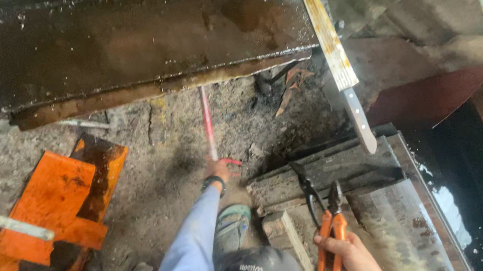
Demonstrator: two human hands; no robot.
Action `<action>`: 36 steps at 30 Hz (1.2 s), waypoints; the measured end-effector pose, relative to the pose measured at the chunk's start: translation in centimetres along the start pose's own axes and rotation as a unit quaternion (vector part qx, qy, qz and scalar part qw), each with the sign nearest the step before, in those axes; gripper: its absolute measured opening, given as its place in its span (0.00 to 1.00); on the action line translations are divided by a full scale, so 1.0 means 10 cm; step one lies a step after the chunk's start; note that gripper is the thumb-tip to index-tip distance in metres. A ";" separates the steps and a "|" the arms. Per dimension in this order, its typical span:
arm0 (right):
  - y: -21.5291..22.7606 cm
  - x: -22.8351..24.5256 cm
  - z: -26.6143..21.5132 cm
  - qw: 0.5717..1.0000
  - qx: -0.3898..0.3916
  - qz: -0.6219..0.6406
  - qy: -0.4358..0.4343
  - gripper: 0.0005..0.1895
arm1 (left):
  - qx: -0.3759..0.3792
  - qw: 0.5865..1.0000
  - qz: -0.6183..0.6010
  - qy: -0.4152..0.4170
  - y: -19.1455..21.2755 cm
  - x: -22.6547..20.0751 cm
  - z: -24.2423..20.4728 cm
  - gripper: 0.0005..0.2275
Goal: The person repeatedly picks up orange pipe sections, dips them into a black liquid bath using pliers, and then places them onto a metal rack to drain. The process is repeated for several pipe sections.
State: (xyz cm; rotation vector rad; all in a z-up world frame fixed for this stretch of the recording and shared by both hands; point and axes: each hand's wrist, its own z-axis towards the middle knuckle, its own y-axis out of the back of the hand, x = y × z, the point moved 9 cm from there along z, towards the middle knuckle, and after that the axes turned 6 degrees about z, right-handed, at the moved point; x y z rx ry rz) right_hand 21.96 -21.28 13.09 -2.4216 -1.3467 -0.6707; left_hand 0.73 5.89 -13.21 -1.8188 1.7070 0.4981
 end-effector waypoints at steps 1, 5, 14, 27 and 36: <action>-0.09 0.09 0.00 1.000 0.002 -0.005 0.012 0.13 | 0.055 0.997 0.045 -0.025 -0.09 -0.12 0.11 0.18; -0.46 0.32 -0.16 0.999 0.038 -0.034 0.006 0.11 | 0.061 0.994 0.070 -0.060 0.01 -0.63 -0.59 0.12; -1.06 0.77 -0.42 0.992 0.072 -0.064 0.080 0.09 | -0.058 0.915 0.229 -0.327 0.01 -1.92 -1.71 0.11; -1.42 1.12 -0.39 0.981 0.079 -0.055 0.170 0.06 | 0.014 0.979 0.185 -0.082 0.18 -1.10 -0.67 0.09; -1.14 0.82 -0.39 0.990 0.074 -0.002 0.124 0.08 | -0.167 0.935 0.291 -0.116 0.37 -1.40 -0.55 0.12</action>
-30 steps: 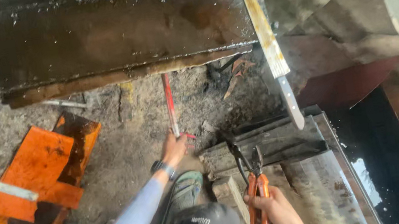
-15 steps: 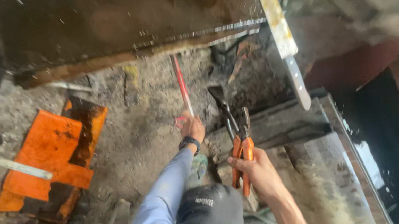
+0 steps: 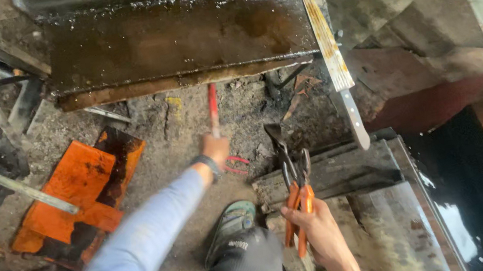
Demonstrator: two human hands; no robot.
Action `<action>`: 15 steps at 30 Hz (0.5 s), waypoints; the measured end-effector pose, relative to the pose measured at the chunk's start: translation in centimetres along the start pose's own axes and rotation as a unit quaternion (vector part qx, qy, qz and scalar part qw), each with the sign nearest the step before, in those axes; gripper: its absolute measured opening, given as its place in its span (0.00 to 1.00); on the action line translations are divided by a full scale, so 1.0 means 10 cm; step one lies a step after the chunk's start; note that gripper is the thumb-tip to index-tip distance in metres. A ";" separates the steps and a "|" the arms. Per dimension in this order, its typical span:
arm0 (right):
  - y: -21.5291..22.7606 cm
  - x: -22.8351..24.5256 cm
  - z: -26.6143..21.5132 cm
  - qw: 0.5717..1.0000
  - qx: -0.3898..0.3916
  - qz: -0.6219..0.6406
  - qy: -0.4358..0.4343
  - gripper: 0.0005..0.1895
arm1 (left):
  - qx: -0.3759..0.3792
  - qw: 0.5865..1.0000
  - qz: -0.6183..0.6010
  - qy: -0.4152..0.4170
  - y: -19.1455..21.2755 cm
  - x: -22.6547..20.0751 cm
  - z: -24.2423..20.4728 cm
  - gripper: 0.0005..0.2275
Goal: The person repeatedly picks up orange pipe sections, dips them into a black liquid bath using pliers, and then places them onto a metal rack to drain. The process is repeated for several pipe sections.
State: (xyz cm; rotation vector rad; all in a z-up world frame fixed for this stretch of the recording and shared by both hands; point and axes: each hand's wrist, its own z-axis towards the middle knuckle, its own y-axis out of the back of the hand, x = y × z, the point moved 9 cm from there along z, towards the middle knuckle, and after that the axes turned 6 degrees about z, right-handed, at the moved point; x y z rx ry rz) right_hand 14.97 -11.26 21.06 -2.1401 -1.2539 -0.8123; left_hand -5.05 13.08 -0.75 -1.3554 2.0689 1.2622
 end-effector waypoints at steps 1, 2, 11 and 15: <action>-0.02 -0.05 0.02 1.000 0.000 0.014 -0.018 0.08 | -0.023 0.999 0.000 -0.031 -0.15 0.11 -0.03 0.14; 0.03 -0.09 -0.04 0.999 -0.020 -0.008 -0.029 0.09 | -0.048 0.997 0.014 -0.059 -0.24 0.30 -0.14 0.14; 0.31 -0.16 -0.15 0.995 -0.049 -0.032 -0.076 0.09 | -0.115 0.980 0.154 -0.043 -0.59 1.25 0.47 0.15; 0.34 -0.06 -0.27 0.996 -0.044 -0.069 -0.039 0.09 | -0.046 0.990 0.129 -0.024 -0.80 1.41 0.14 0.14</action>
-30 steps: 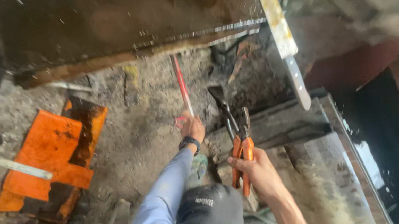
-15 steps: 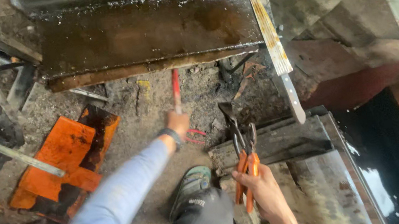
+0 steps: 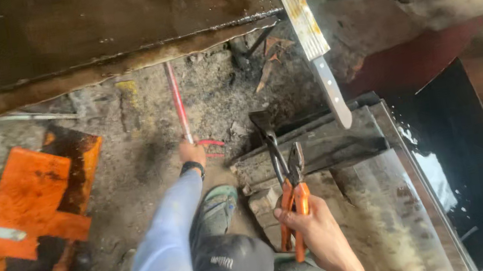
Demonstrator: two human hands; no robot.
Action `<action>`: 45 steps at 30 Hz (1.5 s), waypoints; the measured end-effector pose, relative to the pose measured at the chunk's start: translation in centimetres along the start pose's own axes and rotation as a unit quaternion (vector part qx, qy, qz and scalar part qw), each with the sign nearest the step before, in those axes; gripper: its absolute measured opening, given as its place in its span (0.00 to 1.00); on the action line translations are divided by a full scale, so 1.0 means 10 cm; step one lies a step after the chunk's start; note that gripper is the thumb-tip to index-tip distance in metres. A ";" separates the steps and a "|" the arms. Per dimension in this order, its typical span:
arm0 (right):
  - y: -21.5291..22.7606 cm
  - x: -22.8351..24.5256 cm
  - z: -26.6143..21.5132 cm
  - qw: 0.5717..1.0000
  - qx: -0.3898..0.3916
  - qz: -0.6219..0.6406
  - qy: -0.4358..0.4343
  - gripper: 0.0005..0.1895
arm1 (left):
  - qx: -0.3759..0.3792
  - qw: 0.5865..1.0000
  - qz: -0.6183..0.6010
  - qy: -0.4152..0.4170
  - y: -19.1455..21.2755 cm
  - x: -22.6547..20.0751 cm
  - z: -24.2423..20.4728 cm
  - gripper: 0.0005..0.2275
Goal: The person repeatedly picks up orange pipe sections, dips them into a black liquid bath using pliers, and then places them onto a metal rack to drain. The process is repeated for several pipe sections.
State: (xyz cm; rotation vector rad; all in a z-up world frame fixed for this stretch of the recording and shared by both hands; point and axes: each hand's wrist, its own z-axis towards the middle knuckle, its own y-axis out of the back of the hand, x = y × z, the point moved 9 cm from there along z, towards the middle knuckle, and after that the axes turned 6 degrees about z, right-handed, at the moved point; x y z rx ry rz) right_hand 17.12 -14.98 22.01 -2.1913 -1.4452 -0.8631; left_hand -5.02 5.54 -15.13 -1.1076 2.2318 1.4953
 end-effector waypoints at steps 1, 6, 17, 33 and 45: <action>-0.09 0.18 0.10 0.999 0.024 0.006 0.043 0.08 | 0.004 1.000 -0.023 -0.011 0.16 -0.19 0.16 0.17; -0.11 0.26 0.04 1.000 0.010 0.012 0.015 0.07 | 0.232 0.919 -0.312 0.070 0.67 -0.77 -0.03 0.17; -0.13 0.17 0.01 0.999 -0.004 0.010 0.045 0.06 | -0.022 0.998 -0.050 -0.014 1.02 -1.24 -0.33 0.19; -0.22 0.28 -0.35 0.989 0.045 0.106 0.091 0.08 | -0.089 0.993 -0.007 -0.073 0.60 -0.83 -0.14 0.28; -0.13 0.52 -1.12 0.905 -0.168 -0.122 0.372 0.09 | 0.442 0.815 -0.118 -0.356 1.99 -2.41 -3.65 0.21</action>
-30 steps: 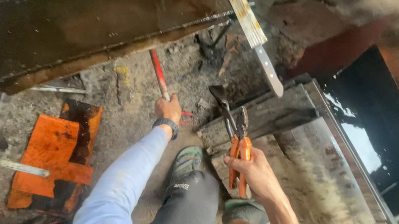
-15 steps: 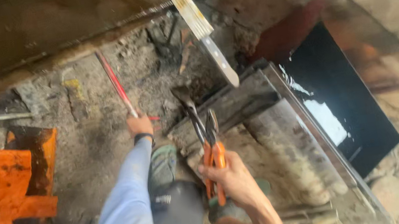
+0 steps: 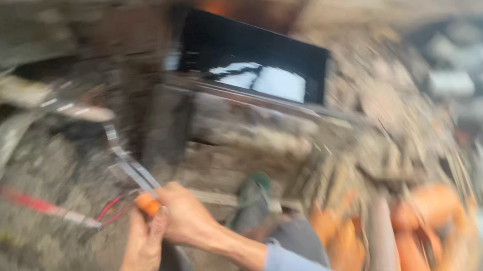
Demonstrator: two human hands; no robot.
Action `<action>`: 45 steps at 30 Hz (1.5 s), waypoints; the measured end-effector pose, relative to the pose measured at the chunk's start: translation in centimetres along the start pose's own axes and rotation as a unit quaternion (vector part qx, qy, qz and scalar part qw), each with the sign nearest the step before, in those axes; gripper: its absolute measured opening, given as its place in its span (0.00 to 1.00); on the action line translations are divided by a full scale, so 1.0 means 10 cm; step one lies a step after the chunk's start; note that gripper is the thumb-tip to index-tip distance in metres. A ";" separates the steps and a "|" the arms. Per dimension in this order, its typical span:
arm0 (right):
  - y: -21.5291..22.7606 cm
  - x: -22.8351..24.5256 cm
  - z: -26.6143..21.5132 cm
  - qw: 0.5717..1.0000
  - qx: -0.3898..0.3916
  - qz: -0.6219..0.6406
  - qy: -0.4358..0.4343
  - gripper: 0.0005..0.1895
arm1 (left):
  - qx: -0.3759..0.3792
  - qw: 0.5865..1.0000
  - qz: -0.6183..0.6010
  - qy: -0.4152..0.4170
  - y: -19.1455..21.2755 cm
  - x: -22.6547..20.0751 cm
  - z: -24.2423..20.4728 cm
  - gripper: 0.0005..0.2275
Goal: The person repeatedly picks up orange pipe sections, dips them into a black liquid bath using pliers, and then places them onto a metal rack to drain. The process is repeated for several pipe sections.
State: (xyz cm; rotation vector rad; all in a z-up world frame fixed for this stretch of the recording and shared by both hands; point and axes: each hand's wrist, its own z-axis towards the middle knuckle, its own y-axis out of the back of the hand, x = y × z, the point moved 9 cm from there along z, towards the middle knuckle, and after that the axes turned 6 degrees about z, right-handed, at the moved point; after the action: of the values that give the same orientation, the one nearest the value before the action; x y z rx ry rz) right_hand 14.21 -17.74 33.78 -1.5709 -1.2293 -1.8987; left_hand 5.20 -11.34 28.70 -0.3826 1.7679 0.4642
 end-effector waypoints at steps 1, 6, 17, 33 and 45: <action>0.07 0.11 -0.08 0.998 -0.037 -0.029 0.039 0.15 | 0.034 0.999 0.002 -0.011 -0.16 -0.19 -0.01 0.22; 0.59 -0.10 -0.34 0.983 -0.165 0.008 -0.079 0.27 | 0.109 0.961 -0.207 0.148 -0.70 -0.31 0.22 0.12; 2.22 -0.09 -2.43 0.883 -0.418 -0.088 -0.193 0.28 | 0.413 0.869 -0.229 0.150 -3.01 -1.11 -0.55 0.09; 2.07 -1.76 -4.82 0.826 -0.477 0.136 -0.266 0.26 | 0.369 0.906 -0.129 0.160 -3.77 -0.14 -0.84 0.11; 1.55 -4.17 -8.86 0.451 -0.715 0.125 -0.520 0.24 | 0.318 0.892 -0.210 0.242 -3.73 -0.19 -0.90 0.11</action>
State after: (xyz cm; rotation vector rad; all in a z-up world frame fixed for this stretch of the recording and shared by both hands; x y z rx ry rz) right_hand -13.82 -107.39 1.91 -3.6605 1.1768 -1.3945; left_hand 16.28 -48.10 28.42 -0.4110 2.1144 -0.5680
